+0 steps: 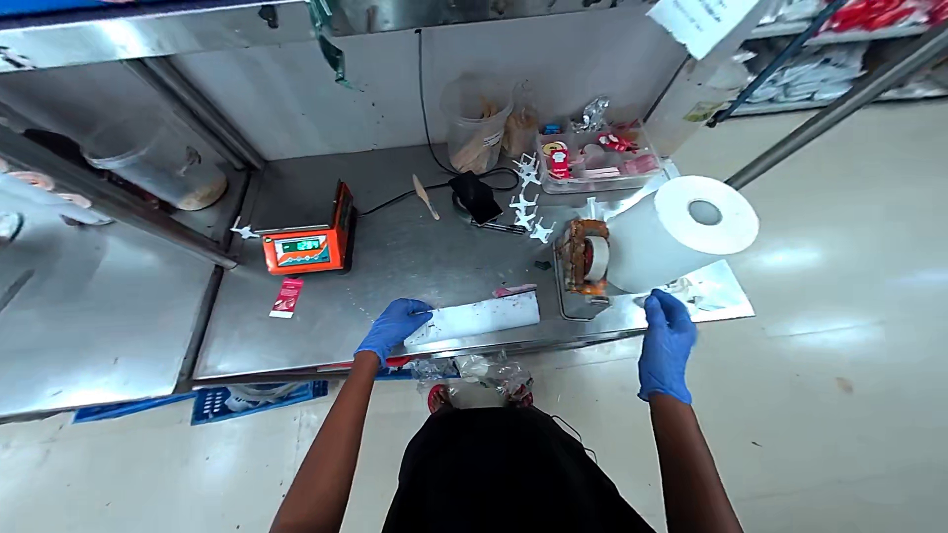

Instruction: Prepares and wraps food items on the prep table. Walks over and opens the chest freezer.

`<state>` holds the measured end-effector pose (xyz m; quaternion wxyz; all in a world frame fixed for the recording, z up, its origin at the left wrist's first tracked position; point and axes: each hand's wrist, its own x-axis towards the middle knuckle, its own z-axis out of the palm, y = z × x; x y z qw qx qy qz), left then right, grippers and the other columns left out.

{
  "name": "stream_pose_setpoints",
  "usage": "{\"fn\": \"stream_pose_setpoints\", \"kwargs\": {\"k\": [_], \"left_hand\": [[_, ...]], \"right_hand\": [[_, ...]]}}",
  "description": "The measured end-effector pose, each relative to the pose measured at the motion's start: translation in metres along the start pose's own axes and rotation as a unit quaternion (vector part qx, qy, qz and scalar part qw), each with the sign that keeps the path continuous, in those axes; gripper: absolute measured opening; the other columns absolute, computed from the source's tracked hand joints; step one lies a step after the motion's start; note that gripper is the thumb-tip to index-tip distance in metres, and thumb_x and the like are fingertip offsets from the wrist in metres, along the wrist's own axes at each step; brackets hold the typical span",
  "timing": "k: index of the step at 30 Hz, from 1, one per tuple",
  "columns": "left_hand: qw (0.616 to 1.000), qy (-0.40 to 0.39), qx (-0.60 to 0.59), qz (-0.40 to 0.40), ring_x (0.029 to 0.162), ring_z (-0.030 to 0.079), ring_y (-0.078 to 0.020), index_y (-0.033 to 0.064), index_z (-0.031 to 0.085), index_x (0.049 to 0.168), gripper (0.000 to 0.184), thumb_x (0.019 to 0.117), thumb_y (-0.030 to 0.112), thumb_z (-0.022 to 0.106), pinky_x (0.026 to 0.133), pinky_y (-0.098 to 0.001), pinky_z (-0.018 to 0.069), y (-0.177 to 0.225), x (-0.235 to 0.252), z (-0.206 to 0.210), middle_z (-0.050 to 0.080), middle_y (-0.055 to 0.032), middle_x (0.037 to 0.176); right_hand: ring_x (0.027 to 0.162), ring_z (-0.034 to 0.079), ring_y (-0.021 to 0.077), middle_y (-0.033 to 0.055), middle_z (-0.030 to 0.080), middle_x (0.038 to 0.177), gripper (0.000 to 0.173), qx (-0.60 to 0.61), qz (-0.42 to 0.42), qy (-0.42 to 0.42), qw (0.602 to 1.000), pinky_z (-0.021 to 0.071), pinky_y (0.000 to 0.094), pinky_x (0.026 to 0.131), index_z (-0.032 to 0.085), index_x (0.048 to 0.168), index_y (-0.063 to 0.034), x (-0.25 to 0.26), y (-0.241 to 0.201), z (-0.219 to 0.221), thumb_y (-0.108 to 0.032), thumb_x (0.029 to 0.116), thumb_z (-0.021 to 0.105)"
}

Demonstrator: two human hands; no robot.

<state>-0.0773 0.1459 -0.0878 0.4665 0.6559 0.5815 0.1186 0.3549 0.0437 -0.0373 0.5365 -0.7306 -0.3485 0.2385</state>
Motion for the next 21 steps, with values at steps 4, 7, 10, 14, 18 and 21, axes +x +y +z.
{"fn": "stream_pose_setpoints", "kwargs": {"k": [4,7,10,14,18,21], "left_hand": [[1.0,0.004,0.011,-0.007,0.098,0.07,-0.0221,0.0095,0.078,0.107,0.02,0.1006,0.025,0.067,0.092,-0.0511,0.0549,-0.003,0.003,0.0,0.075,-0.0092,0.103],[1.0,0.007,0.01,-0.018,0.1,0.07,-0.023,0.0073,0.077,0.108,0.021,0.1005,0.024,0.067,0.093,-0.0516,0.0546,-0.004,0.001,-0.002,0.075,-0.0109,0.105],[1.0,0.001,0.016,-0.019,0.099,0.07,-0.0207,0.0076,0.077,0.107,0.02,0.1012,0.023,0.066,0.093,-0.0491,0.0545,-0.004,0.002,-0.002,0.075,-0.0093,0.104],[1.0,0.009,0.012,-0.018,0.094,0.069,-0.0205,0.0075,0.078,0.104,0.019,0.1013,0.022,0.066,0.089,-0.0483,0.055,-0.001,0.001,-0.001,0.075,-0.0091,0.099],[1.0,0.015,0.007,-0.016,0.094,0.07,-0.0209,0.007,0.078,0.105,0.02,0.1016,0.023,0.066,0.088,-0.0483,0.0552,-0.001,-0.002,0.0,0.075,-0.0097,0.1],[1.0,0.02,0.012,-0.013,0.092,0.07,-0.0196,0.0076,0.078,0.104,0.019,0.1011,0.023,0.067,0.087,-0.0468,0.0557,-0.001,0.0,0.0,0.075,-0.0087,0.099]], "right_hand": [[0.131,0.053,0.0299,0.012,0.056,0.144,0.052,0.093,0.211,-0.063,0.971,0.0471,0.0564,0.1,0.057,0.139,-0.0092,0.02,0.014,0.016,-0.047,0.1039,0.051],[0.127,0.054,0.0308,0.0117,0.058,0.138,0.047,0.131,0.303,-0.113,0.937,0.0468,0.0586,0.096,0.061,0.133,-0.0132,0.035,0.014,0.04,-0.046,0.1011,0.054],[0.118,0.059,0.0291,0.0103,0.063,0.127,0.039,0.142,0.319,-0.128,0.928,0.0499,0.0578,0.092,0.066,0.124,-0.0125,0.043,0.009,0.049,-0.039,0.0947,0.065],[0.125,0.057,0.0285,0.0092,0.059,0.138,0.044,0.214,0.256,-0.125,0.934,0.0522,0.0583,0.092,0.065,0.129,-0.0086,0.037,0.007,0.042,-0.025,0.0891,0.072],[0.131,0.052,0.0167,-0.0025,0.037,0.162,0.041,0.31,0.135,-0.132,0.932,0.0547,0.044,0.092,0.065,0.131,-0.0147,0.011,0.023,0.041,-0.022,0.0905,0.062],[0.128,0.057,0.0172,0.0011,0.046,0.158,0.015,0.32,0.078,-0.085,0.94,0.0545,0.0379,0.097,0.076,0.097,-0.0078,-0.008,0.042,0.047,-0.013,0.089,0.064]]}}
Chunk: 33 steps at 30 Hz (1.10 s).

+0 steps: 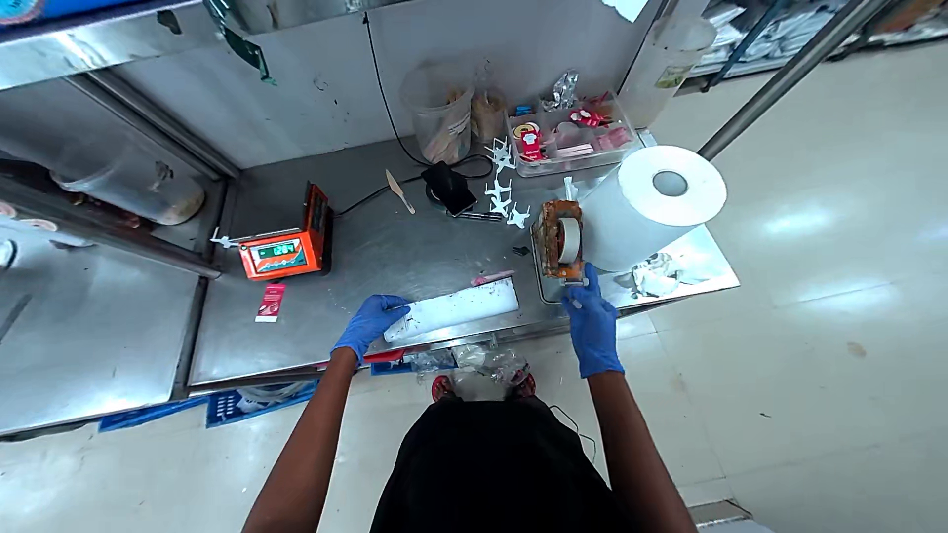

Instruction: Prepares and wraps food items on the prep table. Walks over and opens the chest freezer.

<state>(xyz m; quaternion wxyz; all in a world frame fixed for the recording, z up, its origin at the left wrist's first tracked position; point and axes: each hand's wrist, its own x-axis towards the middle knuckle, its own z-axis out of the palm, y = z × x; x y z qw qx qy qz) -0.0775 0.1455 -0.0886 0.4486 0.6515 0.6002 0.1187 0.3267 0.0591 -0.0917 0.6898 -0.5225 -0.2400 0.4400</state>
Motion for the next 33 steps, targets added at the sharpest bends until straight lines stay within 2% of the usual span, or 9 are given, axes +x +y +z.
{"fn": "stream_pose_setpoints", "kwargs": {"k": [4,7,9,14,16,21,24,29,33], "left_hand": [[1.0,0.004,-0.004,-0.009,0.093,0.07,-0.0221,0.0071,0.077,0.105,0.019,0.1012,0.023,0.067,0.088,-0.0479,0.0558,0.002,-0.003,-0.002,0.075,-0.0108,0.101],[1.0,-0.001,-0.013,-0.018,0.094,0.069,-0.0231,0.0056,0.076,0.107,0.019,0.1015,0.021,0.066,0.089,-0.0478,0.0546,0.009,-0.007,-0.001,0.074,-0.0132,0.103],[1.0,-0.005,-0.009,-0.008,0.099,0.07,-0.0239,0.005,0.076,0.109,0.019,0.1009,0.02,0.066,0.094,-0.0493,0.0542,0.006,-0.002,-0.002,0.074,-0.0138,0.105],[0.999,-0.013,0.029,0.018,0.105,0.07,-0.0252,0.0073,0.077,0.11,0.023,0.1006,0.025,0.065,0.098,-0.052,0.0527,0.002,0.001,-0.004,0.075,-0.0124,0.107],[0.999,-0.018,0.022,0.02,0.103,0.07,-0.0254,0.0068,0.077,0.109,0.023,0.1004,0.024,0.066,0.096,-0.0525,0.0531,0.004,0.001,-0.005,0.075,-0.0127,0.105],[0.999,-0.025,-0.006,0.037,0.102,0.07,-0.0242,0.0076,0.077,0.11,0.022,0.1012,0.024,0.064,0.095,-0.0506,0.0531,0.0,0.002,-0.002,0.074,-0.0119,0.105],[0.999,-0.028,-0.007,0.044,0.101,0.069,-0.0243,0.0078,0.077,0.109,0.021,0.1013,0.023,0.064,0.094,-0.0504,0.0529,0.001,0.0,-0.004,0.074,-0.0121,0.104],[0.998,-0.036,-0.018,0.054,0.1,0.069,-0.0234,0.0083,0.077,0.108,0.021,0.1012,0.023,0.064,0.093,-0.05,0.0531,0.001,-0.003,-0.004,0.074,-0.011,0.103],[0.995,-0.042,-0.016,0.086,0.105,0.069,-0.0236,0.0066,0.076,0.11,0.022,0.1022,0.021,0.062,0.097,-0.0488,0.052,-0.004,-0.001,-0.003,0.074,-0.0122,0.107]], "right_hand": [[0.125,0.061,0.0164,0.0117,0.06,0.143,0.012,-0.124,-0.097,0.056,0.986,0.053,0.0337,0.101,0.075,0.085,0.0001,-0.004,0.025,-0.007,-0.009,0.0862,0.069],[0.121,0.066,0.0286,0.0218,0.068,0.13,0.022,-0.337,-0.168,0.09,0.922,0.0529,0.0452,0.103,0.074,0.093,0.0066,-0.002,0.03,-0.014,-0.012,0.0947,0.064],[0.106,0.07,0.0312,0.0228,0.071,0.116,0.029,-0.376,-0.13,0.11,0.911,0.0546,0.0508,0.096,0.071,0.109,0.0079,-0.001,0.025,-0.021,-0.017,0.102,0.06],[0.104,0.068,0.0208,0.0237,0.067,0.117,0.035,-0.313,-0.184,0.033,0.931,0.0555,0.035,0.095,0.065,0.119,0.0126,-0.028,0.001,-0.011,-0.017,0.1046,0.053],[0.103,0.065,0.0196,0.0197,0.066,0.117,0.032,-0.294,-0.137,-0.075,0.943,0.0552,0.0366,0.093,0.066,0.119,0.0095,-0.042,-0.005,0.019,-0.015,0.1019,0.054],[0.078,0.067,0.0111,0.0073,0.073,0.093,0.029,-0.24,0.082,-0.239,0.937,0.0577,0.0294,0.075,0.069,0.127,0.0015,-0.06,0.033,0.127,-0.01,0.1025,0.058],[0.069,0.065,0.009,0.0074,0.073,0.087,0.034,-0.183,0.136,-0.251,0.941,0.0561,0.0244,0.065,0.063,0.135,0.0023,-0.068,0.061,0.178,-0.006,0.1022,0.06],[0.066,0.066,0.0131,0.0127,0.07,0.085,0.072,-0.183,0.171,-0.246,0.936,0.0555,0.0263,0.06,0.029,0.161,-0.0087,-0.072,0.076,0.211,0.0,0.0985,0.064],[0.06,0.064,0.0127,0.0132,0.07,0.084,0.072,-0.222,0.188,-0.211,0.933,0.0529,0.0254,0.054,0.029,0.161,-0.0115,-0.071,0.079,0.212,-0.001,0.099,0.064]]}}
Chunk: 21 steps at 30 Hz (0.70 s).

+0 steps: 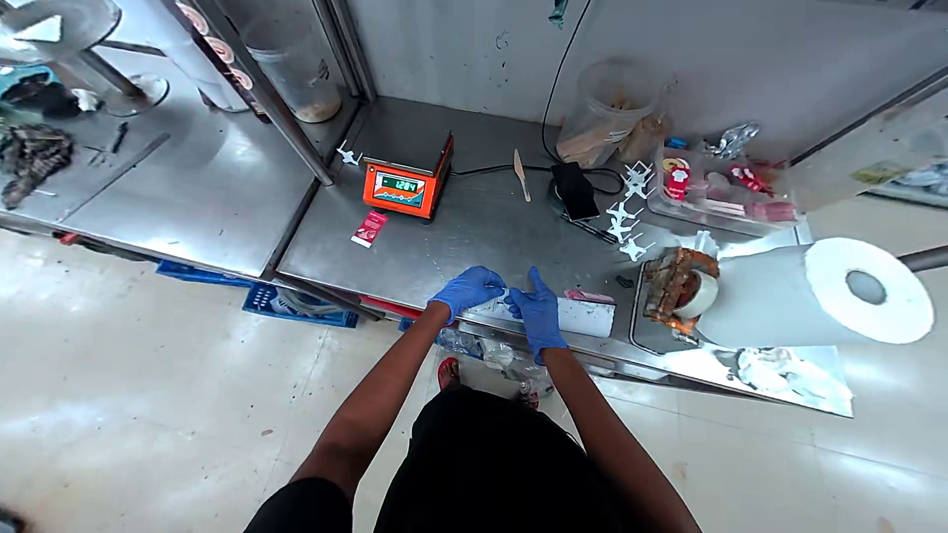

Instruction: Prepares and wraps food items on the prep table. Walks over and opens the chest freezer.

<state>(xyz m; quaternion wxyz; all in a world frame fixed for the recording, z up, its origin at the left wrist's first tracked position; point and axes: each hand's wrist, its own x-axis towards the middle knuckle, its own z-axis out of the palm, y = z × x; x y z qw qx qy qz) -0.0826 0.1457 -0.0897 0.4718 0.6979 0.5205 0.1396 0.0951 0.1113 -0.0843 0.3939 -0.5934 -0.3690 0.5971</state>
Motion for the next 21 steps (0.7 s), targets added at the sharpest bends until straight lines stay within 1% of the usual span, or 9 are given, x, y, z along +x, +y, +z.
{"fn": "stream_pose_setpoints", "kwargs": {"k": [2,5,10,12,15,16,19,20,21], "left_hand": [[1.0,-0.004,0.0,0.012,0.107,0.069,-0.024,0.0053,0.076,0.111,0.022,0.1024,0.019,0.061,0.099,-0.0483,0.0512,-0.001,0.0,0.0,0.074,-0.0133,0.109],[1.0,-0.002,-0.002,0.016,0.106,0.069,-0.0233,0.0055,0.076,0.111,0.022,0.1031,0.019,0.06,0.099,-0.0471,0.0517,-0.002,0.001,0.0,0.074,-0.0127,0.108],[1.0,-0.001,-0.006,0.006,0.103,0.069,-0.0236,0.0065,0.076,0.111,0.023,0.104,0.019,0.058,0.097,-0.0476,0.0525,-0.005,0.0,0.0,0.074,-0.0124,0.106],[1.0,0.002,-0.013,0.009,0.102,0.07,-0.024,0.0064,0.076,0.111,0.022,0.1034,0.019,0.059,0.096,-0.0486,0.0533,-0.005,0.0,-0.001,0.075,-0.0126,0.105],[1.0,-0.004,-0.006,0.007,0.103,0.07,-0.0241,0.0078,0.076,0.11,0.023,0.1034,0.021,0.06,0.096,-0.0496,0.0529,-0.008,0.002,0.0,0.074,-0.0121,0.106],[1.0,-0.005,-0.004,0.006,0.104,0.069,-0.0244,0.0077,0.076,0.11,0.023,0.1034,0.022,0.06,0.097,-0.0499,0.0524,-0.008,0.002,-0.001,0.074,-0.0122,0.106],[1.0,-0.006,0.0,0.011,0.105,0.069,-0.0249,0.0075,0.077,0.11,0.023,0.1031,0.021,0.06,0.097,-0.0501,0.0519,-0.01,0.004,0.0,0.074,-0.0125,0.107],[1.0,-0.005,0.0,0.009,0.105,0.069,-0.0243,0.008,0.077,0.11,0.023,0.1033,0.022,0.06,0.097,-0.0497,0.052,-0.01,0.004,0.0,0.074,-0.0119,0.107],[1.0,-0.006,0.0,0.005,0.106,0.069,-0.0238,0.0085,0.077,0.111,0.023,0.1036,0.022,0.059,0.098,-0.0495,0.052,-0.01,0.004,0.0,0.075,-0.0113,0.108]], "right_hand": [[0.06,0.06,0.0108,0.0103,0.07,0.085,0.071,-0.045,0.019,0.009,0.999,0.0499,0.0241,0.054,0.03,0.161,-0.0177,-0.007,-0.001,0.0,-0.009,0.1005,0.065],[0.054,0.062,0.0147,0.0128,0.069,0.077,0.074,-0.096,0.034,0.059,0.993,0.0534,0.0295,0.052,0.032,0.16,-0.0088,0.005,-0.002,0.007,-0.01,0.0966,0.071],[0.058,0.066,0.023,0.0117,0.071,0.077,0.085,-0.274,0.046,0.098,0.955,0.0582,0.0447,0.061,0.036,0.158,-0.0089,0.009,-0.001,0.003,-0.038,0.0903,0.079],[0.063,0.068,0.0271,0.0125,0.072,0.079,0.089,-0.33,0.036,0.105,0.937,0.0574,0.051,0.066,0.035,0.159,-0.0106,0.006,0.001,-0.001,-0.044,0.089,0.078],[0.091,0.071,0.0381,0.0193,0.073,0.099,0.094,-0.43,0.041,0.116,0.895,0.0544,0.061,0.08,0.031,0.162,-0.0183,-0.003,0.002,-0.005,-0.052,0.0874,0.077],[0.095,0.07,0.0412,0.0212,0.073,0.1,0.094,-0.456,0.039,0.112,0.882,0.0535,0.0625,0.081,0.029,0.163,-0.0203,-0.007,0.002,-0.006,-0.054,0.0883,0.075],[0.081,0.067,0.043,0.0203,0.07,0.086,0.082,-0.497,-0.008,0.091,0.863,0.0523,0.0626,0.067,0.029,0.162,-0.0245,-0.025,0.012,-0.014,-0.053,0.0952,0.067],[0.079,0.068,0.0403,0.0177,0.07,0.086,0.071,-0.502,-0.041,0.092,0.859,0.052,0.061,0.066,0.038,0.159,-0.0251,-0.025,0.015,-0.016,-0.048,0.0978,0.065],[0.083,0.069,0.0378,0.0156,0.072,0.093,0.057,-0.509,-0.094,0.094,0.851,0.0536,0.0598,0.069,0.051,0.152,-0.0237,-0.022,0.019,-0.018,-0.041,0.0998,0.065]]}}
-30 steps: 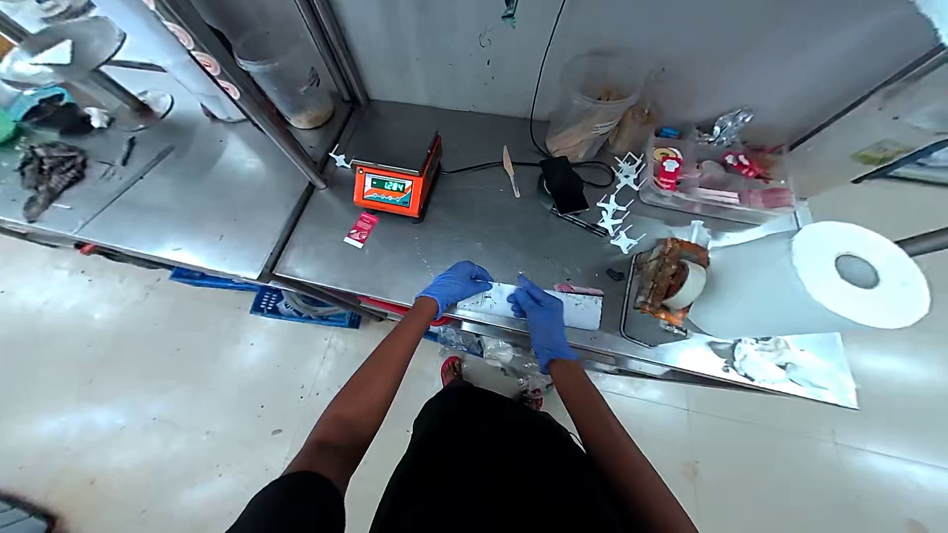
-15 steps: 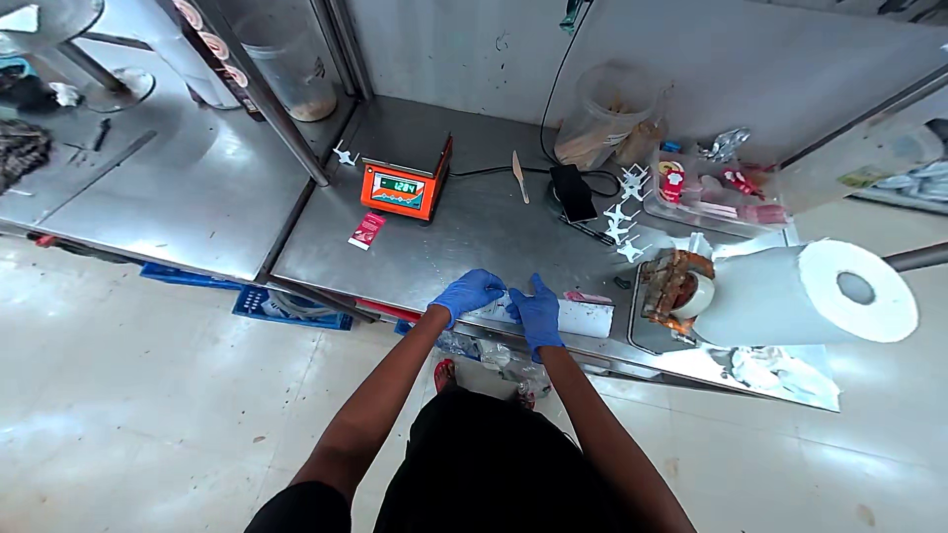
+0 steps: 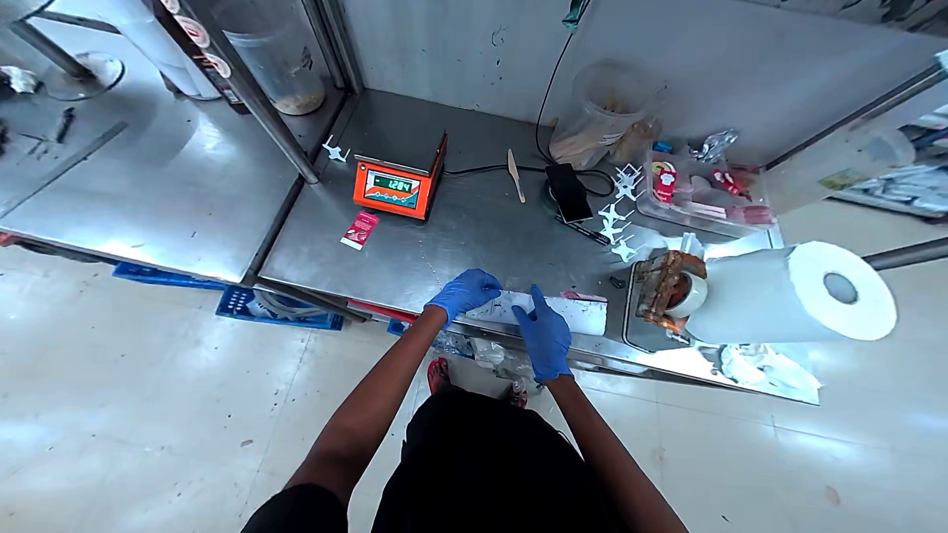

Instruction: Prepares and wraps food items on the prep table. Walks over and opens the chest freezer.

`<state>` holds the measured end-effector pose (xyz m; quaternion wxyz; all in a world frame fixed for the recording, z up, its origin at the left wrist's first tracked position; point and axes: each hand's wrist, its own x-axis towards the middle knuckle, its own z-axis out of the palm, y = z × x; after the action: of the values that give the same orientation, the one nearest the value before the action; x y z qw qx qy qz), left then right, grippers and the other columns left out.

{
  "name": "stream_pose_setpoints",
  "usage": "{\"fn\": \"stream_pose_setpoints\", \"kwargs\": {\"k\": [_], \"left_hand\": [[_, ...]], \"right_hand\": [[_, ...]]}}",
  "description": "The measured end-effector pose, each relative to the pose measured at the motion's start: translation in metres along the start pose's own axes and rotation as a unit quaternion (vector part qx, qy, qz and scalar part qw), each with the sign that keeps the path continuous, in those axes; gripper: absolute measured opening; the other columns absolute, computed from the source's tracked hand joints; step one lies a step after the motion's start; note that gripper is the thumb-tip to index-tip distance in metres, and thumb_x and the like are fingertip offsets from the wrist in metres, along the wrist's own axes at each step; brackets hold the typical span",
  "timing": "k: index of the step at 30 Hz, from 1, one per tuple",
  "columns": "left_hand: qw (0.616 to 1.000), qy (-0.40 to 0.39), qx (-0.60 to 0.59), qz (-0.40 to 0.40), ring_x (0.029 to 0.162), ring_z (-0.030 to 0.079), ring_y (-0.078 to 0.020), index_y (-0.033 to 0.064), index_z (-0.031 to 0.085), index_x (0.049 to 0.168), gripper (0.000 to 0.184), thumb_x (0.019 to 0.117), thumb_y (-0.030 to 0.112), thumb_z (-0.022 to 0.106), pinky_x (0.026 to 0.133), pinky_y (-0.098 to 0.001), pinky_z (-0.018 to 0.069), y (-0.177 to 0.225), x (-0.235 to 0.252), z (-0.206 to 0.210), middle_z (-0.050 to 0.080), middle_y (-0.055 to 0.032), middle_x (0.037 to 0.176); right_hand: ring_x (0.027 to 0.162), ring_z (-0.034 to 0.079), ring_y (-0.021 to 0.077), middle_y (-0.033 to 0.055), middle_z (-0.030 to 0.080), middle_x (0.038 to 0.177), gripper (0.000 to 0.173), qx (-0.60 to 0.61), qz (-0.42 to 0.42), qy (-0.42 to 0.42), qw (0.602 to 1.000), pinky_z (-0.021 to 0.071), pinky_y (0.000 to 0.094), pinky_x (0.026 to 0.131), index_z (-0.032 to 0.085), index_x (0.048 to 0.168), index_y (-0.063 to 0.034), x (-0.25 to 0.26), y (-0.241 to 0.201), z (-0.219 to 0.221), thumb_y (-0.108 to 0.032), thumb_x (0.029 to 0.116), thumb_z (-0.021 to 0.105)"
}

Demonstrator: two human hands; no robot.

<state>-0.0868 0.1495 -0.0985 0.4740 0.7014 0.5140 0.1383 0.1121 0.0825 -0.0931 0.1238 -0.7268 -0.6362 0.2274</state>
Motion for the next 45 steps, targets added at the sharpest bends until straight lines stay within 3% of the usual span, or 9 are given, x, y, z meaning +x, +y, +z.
{"fn": "stream_pose_setpoints", "kwargs": {"k": [3,9,14,25,29,34,38,42,45], "left_hand": [[1.0,0.0,-0.003,0.001,0.107,0.069,-0.0241,0.008,0.076,0.112,0.024,0.104,0.022,0.059,0.099,-0.0495,0.0517,0.002,-0.002,-0.001,0.075,-0.0116,0.109],[1.0,0.01,0.009,-0.004,0.106,0.07,-0.0251,0.0087,0.077,0.112,0.023,0.1033,0.021,0.06,0.098,-0.0514,0.0523,0.007,-0.008,-0.001,0.075,-0.012,0.108],[1.0,0.016,0.011,-0.017,0.11,0.07,-0.022,0.012,0.077,0.115,0.024,0.1035,0.025,0.06,0.101,-0.0505,0.0519,0.006,-0.01,0.0,0.075,-0.0084,0.112],[0.961,0.115,-0.246,-0.051,0.093,0.069,-0.0155,0.0011,0.075,0.11,0.019,0.101,0.015,0.066,0.089,-0.0373,0.056,-0.03,-0.034,0.007,0.074,-0.0112,0.103],[0.956,0.128,-0.255,-0.061,0.091,0.068,-0.0138,0.0037,0.076,0.109,0.019,0.1017,0.017,0.065,0.086,-0.0361,0.0558,-0.027,-0.031,0.009,0.074,-0.0089,0.101],[0.955,0.153,-0.245,-0.072,0.087,0.068,-0.0132,0.0059,0.077,0.108,0.018,0.1024,0.017,0.063,0.081,-0.0348,0.057,-0.024,-0.032,0.011,0.075,-0.0066,0.098],[0.955,0.168,-0.237,-0.064,0.092,0.07,-0.0145,0.0046,0.077,0.109,0.018,0.1015,0.013,0.064,0.086,-0.0366,0.0577,-0.03,-0.03,0.015,0.076,-0.007,0.102],[0.949,0.184,-0.245,-0.072,0.086,0.07,-0.0132,0.0018,0.077,0.105,0.015,0.1003,0.01,0.065,0.081,-0.0327,0.0581,-0.031,-0.03,0.015,0.076,-0.0082,0.095],[0.948,0.188,-0.246,-0.073,0.088,0.07,-0.0132,0.0009,0.077,0.105,0.016,0.1007,0.009,0.064,0.083,-0.032,0.0582,-0.029,-0.03,0.014,0.076,-0.0083,0.096]], "right_hand": [[0.108,0.065,0.0389,0.017,0.066,0.124,0.028,-0.031,-0.172,0.062,0.983,0.0539,0.0578,0.084,0.074,0.127,-0.0199,0.011,0.002,0.002,-0.024,0.0996,0.067],[0.142,0.037,0.0469,0.0132,0.048,0.154,0.011,-0.059,-0.246,-0.01,0.967,0.0402,0.0667,0.1,0.077,0.098,-0.0128,0.032,-0.016,-0.019,-0.022,0.0967,0.071],[0.147,0.033,0.0445,0.0114,0.055,0.15,0.012,-0.033,-0.253,-0.107,0.961,0.0348,0.0672,0.109,0.078,0.1,-0.0134,0.066,-0.008,-0.016,-0.021,0.0958,0.071],[0.146,0.036,0.0433,0.0114,0.058,0.146,0.013,0.028,-0.261,-0.094,0.96,0.0369,0.0657,0.109,0.077,0.099,-0.0101,0.071,0.001,-0.01,-0.021,0.0965,0.069],[0.13,0.057,0.0353,0.0134,0.065,0.134,0.022,0.099,-0.279,0.027,0.955,0.0485,0.0561,0.104,0.076,0.111,-0.0095,0.055,0.015,-0.045,-0.024,0.0981,0.065],[0.104,0.069,0.0264,0.0171,0.069,0.12,0.029,0.2,-0.109,0.21,0.951,0.0578,0.0465,0.09,0.067,0.127,-0.0028,-0.019,0.084,-0.146,-0.017,0.1055,0.055],[0.108,0.062,0.023,0.0178,0.064,0.121,0.031,0.329,0.1,0.337,0.876,0.0514,0.0426,0.094,0.065,0.123,0.001,-0.018,0.173,-0.172,-0.023,0.1037,0.058],[0.129,0.053,0.03,0.0122,0.057,0.143,0.049,0.481,0.266,0.158,0.82,0.0452,0.0578,0.1,0.061,0.135,-0.0083,0.003,0.201,-0.165,-0.045,0.103,0.054],[0.122,0.057,0.0306,0.0107,0.061,0.133,0.047,0.544,0.304,0.059,0.78,0.0495,0.0584,0.092,0.063,0.13,-0.0149,0.027,0.197,-0.147,-0.049,0.0994,0.055]]}}
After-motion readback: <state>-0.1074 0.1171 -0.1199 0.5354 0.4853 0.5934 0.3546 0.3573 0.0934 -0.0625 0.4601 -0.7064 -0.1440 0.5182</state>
